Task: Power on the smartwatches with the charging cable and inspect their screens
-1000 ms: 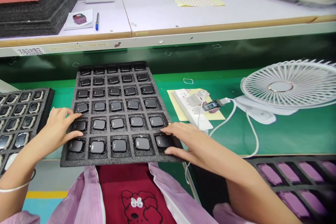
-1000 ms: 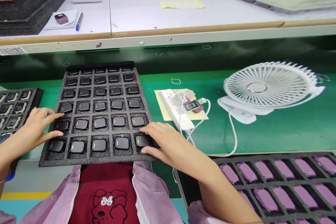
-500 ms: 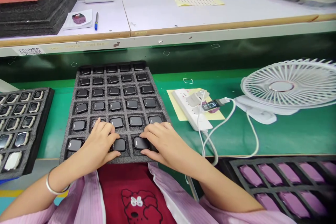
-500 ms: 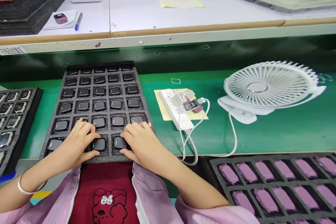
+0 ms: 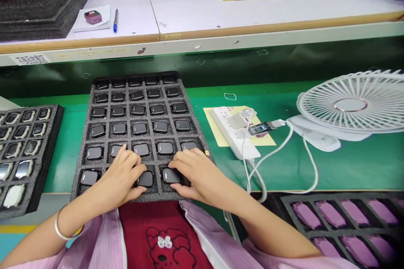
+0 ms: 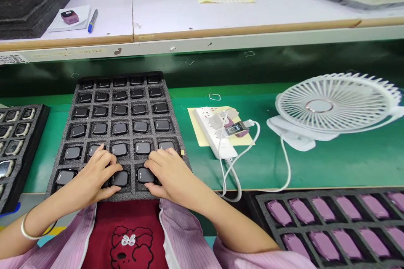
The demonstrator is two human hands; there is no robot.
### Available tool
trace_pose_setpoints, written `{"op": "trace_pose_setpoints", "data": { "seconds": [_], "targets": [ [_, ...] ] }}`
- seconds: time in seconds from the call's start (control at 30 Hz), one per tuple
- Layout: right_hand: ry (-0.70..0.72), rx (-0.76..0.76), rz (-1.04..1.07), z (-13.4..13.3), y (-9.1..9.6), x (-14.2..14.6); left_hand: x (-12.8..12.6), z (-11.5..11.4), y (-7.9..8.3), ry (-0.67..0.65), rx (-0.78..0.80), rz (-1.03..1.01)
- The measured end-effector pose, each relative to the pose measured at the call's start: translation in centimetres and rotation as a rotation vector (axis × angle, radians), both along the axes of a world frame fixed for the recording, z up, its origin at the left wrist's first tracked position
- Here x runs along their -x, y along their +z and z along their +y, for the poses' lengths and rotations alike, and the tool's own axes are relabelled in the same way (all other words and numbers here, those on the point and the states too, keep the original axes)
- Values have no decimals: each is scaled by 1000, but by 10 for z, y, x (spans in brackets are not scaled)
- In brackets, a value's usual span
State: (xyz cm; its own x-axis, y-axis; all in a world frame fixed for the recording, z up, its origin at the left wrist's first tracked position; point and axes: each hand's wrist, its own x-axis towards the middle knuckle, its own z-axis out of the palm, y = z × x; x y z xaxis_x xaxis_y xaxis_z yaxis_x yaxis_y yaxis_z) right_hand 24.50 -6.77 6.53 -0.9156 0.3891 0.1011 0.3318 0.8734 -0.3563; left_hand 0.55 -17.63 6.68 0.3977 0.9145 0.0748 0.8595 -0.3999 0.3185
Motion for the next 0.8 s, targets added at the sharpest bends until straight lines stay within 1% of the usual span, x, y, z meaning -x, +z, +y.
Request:
{"op": "trace_pose_setpoints", "data": {
  "seconds": [0.13, 0.27, 0.43, 0.8],
  "targets": [
    [20, 45, 48, 4, -8, -2, -1, 2, 1, -24, 34, -14],
    [8, 64, 70, 4, -13, -3, -1, 3, 1, -11, 64, -42],
    [2, 78, 81, 3, -14, -4, 0, 2, 0, 6, 71, -74],
    [13, 73, 92, 4, -17, -5, 0, 3, 0, -13, 77, -46]
  ]
}}
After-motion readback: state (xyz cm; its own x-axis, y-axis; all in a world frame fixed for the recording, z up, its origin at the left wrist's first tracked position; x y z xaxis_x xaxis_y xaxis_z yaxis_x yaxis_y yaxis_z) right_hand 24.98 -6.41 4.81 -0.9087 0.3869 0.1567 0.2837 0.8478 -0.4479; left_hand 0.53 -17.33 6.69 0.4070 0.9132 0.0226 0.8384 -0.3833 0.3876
